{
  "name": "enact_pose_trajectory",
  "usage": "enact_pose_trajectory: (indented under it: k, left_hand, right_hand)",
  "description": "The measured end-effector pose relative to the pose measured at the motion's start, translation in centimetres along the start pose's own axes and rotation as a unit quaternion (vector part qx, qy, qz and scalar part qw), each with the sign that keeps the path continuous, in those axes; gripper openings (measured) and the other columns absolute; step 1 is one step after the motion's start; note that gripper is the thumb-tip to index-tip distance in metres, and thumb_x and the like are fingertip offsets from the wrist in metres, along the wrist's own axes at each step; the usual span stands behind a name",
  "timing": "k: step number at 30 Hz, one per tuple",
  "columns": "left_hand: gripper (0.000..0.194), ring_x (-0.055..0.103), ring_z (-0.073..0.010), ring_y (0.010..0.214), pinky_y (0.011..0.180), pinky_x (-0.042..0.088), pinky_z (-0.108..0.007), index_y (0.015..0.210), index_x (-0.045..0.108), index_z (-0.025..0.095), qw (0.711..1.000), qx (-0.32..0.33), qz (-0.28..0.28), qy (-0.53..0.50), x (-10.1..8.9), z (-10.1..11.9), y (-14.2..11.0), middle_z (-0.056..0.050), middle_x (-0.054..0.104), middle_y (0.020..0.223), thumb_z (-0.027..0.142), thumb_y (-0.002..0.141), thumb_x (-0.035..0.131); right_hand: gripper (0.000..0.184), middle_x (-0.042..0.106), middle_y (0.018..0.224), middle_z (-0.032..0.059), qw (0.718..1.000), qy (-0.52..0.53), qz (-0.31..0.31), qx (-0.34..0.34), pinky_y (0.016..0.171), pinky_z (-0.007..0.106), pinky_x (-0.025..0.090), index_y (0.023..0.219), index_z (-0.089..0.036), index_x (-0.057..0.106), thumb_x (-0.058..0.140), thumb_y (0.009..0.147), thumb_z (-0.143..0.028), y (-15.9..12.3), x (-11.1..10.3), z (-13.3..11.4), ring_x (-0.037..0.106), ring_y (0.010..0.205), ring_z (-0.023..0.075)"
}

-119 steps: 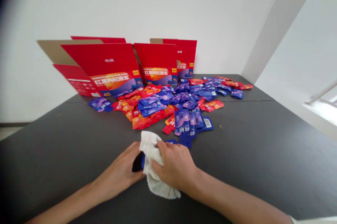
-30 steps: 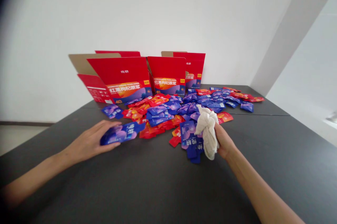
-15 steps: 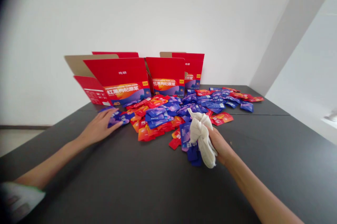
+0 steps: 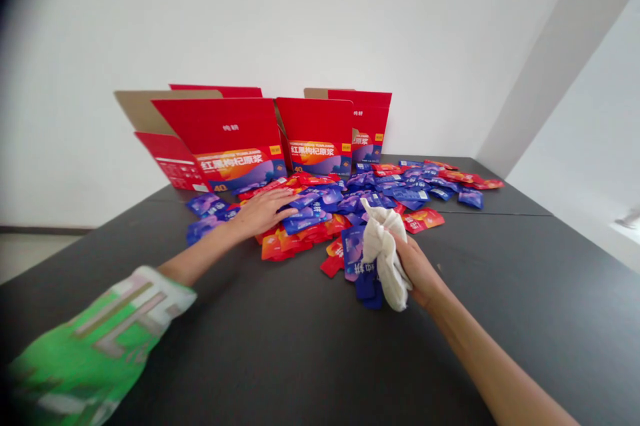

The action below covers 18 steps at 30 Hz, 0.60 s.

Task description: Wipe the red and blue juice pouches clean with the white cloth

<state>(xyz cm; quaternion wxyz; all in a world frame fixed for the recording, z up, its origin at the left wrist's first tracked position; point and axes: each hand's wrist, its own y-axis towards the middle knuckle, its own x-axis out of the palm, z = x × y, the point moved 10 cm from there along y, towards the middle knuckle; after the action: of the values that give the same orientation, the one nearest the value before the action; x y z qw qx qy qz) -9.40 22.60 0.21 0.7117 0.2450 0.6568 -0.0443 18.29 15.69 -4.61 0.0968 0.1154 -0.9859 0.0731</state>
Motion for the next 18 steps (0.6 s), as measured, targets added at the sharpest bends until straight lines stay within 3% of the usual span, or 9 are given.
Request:
enact_pose_trajectory:
  k: [4, 7, 9, 14, 18]
  left_hand:
    - [0.056, 0.042, -0.0254, 0.124, 0.105, 0.026, -0.041, 0.134, 0.041, 0.023, 1.000, 0.014, 0.009, -0.005, -0.4, 1.6, 0.2, -0.009, 0.051, 0.132, 0.055, 0.089, 0.034]
    - [0.067, 0.039, -0.0307, 0.126, 0.103, 0.027, -0.047, 0.137, 0.036, 0.029, 0.999, 0.017, 0.017, -0.021, -0.2, 2.8, 1.0, -0.009, 0.044, 0.138, 0.064, 0.080, 0.044]
    - [0.066, 0.039, -0.0325, 0.126, 0.102, 0.028, -0.049, 0.134, 0.041, 0.032, 0.999, 0.020, 0.020, -0.038, 0.1, 3.5, 1.6, -0.008, 0.045, 0.137, 0.065, 0.077, 0.048]
    - [0.046, 0.046, -0.0275, 0.119, 0.101, 0.031, -0.045, 0.125, 0.052, 0.029, 0.993, 0.016, 0.047, -0.106, -0.2, 4.4, 1.9, -0.007, 0.053, 0.127, 0.051, 0.085, 0.048]
    - [0.036, 0.048, -0.0219, 0.118, 0.102, 0.033, -0.039, 0.120, 0.057, 0.027, 0.981, 0.012, 0.072, -0.179, -1.7, 4.6, 1.0, -0.003, 0.054, 0.126, 0.039, 0.087, 0.049]
  right_hand:
    - [0.037, 0.058, 0.065, -0.0030, 1.000, 0.020, 0.008, 0.010, 0.044, 0.020, 0.042, 0.103, -0.023, 0.058, 0.058, 0.077, -0.050, 0.1, -0.1, 0.2, 0.051, 0.049, 0.0099]
    - [0.034, 0.058, 0.063, -0.0033, 1.000, 0.024, 0.017, 0.010, 0.043, 0.019, 0.041, 0.098, -0.022, 0.060, 0.059, 0.077, -0.049, 0.0, -0.1, 0.1, 0.050, 0.048, 0.0092]
    - [0.036, 0.059, 0.065, -0.0034, 1.000, 0.026, 0.018, 0.001, 0.044, 0.018, 0.041, 0.101, -0.023, 0.059, 0.059, 0.077, -0.049, -0.1, 0.0, -0.2, 0.051, 0.049, 0.0091]
    - [0.042, 0.061, 0.066, -0.0033, 1.000, 0.017, 0.024, -0.006, 0.044, 0.020, 0.041, 0.109, -0.023, 0.058, 0.060, 0.076, -0.049, -0.2, -0.3, -0.4, 0.052, 0.049, 0.0099]
    - [0.036, 0.062, 0.067, -0.0027, 0.999, 0.009, 0.023, -0.025, 0.047, 0.021, 0.043, 0.099, -0.022, 0.060, 0.057, 0.078, -0.050, 0.1, -0.9, -0.6, 0.053, 0.051, 0.0107]
